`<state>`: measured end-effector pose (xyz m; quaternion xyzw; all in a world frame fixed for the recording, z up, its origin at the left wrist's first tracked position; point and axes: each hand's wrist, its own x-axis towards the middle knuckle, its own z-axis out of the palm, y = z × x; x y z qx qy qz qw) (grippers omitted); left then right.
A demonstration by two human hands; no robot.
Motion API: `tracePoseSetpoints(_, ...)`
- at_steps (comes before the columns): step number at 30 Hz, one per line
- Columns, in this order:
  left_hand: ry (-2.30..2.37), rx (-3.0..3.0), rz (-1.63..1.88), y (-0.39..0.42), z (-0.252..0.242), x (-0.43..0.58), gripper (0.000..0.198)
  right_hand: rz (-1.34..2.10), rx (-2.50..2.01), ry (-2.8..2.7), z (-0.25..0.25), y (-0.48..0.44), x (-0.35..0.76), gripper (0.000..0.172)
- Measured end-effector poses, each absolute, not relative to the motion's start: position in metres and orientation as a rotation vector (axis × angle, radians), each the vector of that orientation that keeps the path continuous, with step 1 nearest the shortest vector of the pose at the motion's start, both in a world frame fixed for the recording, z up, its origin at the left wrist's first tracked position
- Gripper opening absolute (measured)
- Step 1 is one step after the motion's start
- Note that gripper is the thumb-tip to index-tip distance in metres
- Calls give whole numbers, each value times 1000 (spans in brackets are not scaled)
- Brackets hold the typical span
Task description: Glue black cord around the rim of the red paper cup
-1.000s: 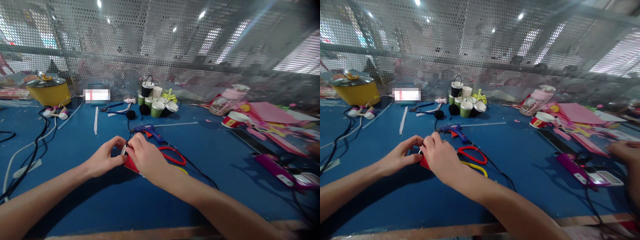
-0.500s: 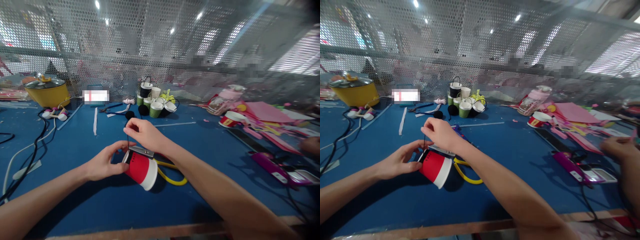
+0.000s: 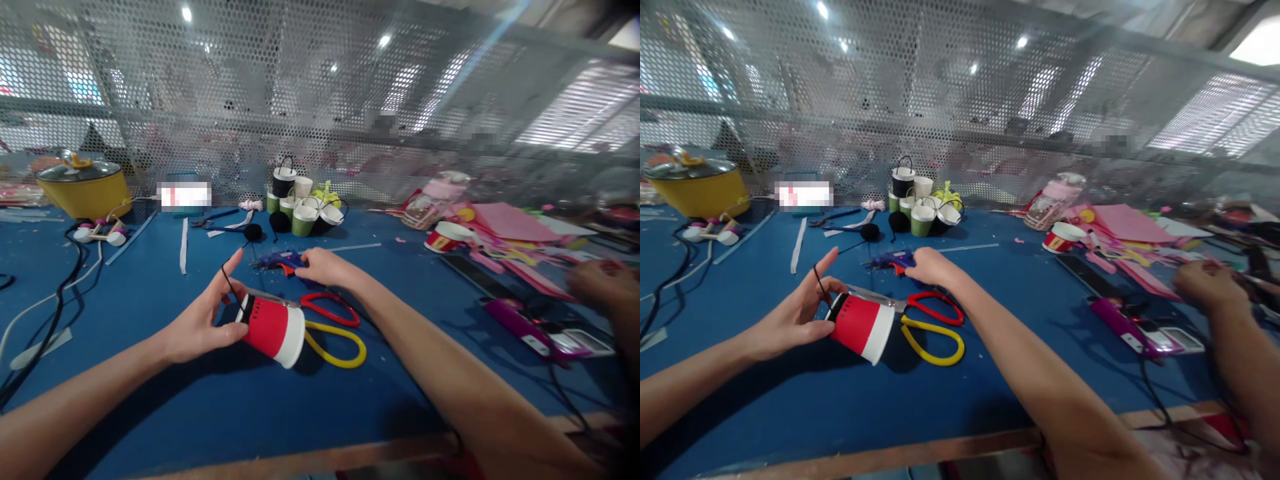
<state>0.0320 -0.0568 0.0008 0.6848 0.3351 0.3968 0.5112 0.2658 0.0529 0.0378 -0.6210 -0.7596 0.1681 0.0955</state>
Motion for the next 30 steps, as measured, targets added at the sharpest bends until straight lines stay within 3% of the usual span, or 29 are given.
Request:
tracePoseSetpoints(4,854,1705,962,-56,0,32,92,476,-1849,-2226,19,46,262,9)
tracePoseSetpoints(7,898,1729,946,-56,1,31,92,551,-1829,-2131,17,42,263,19)
tracePoseSetpoints(10,937,1735,954,-54,0,29,91,694,-1760,-2058,28,33,271,25)
tracePoseSetpoints(14,946,1749,974,-52,-1,27,91,1022,-1510,-1962,50,12,281,13)
tracePoseSetpoints(22,974,1779,966,-48,-3,26,93,1445,-1333,-1813,60,-24,279,26)
tracePoseSetpoints(30,1015,1737,983,-47,-2,26,93,1209,-1391,-2000,68,-47,275,22)
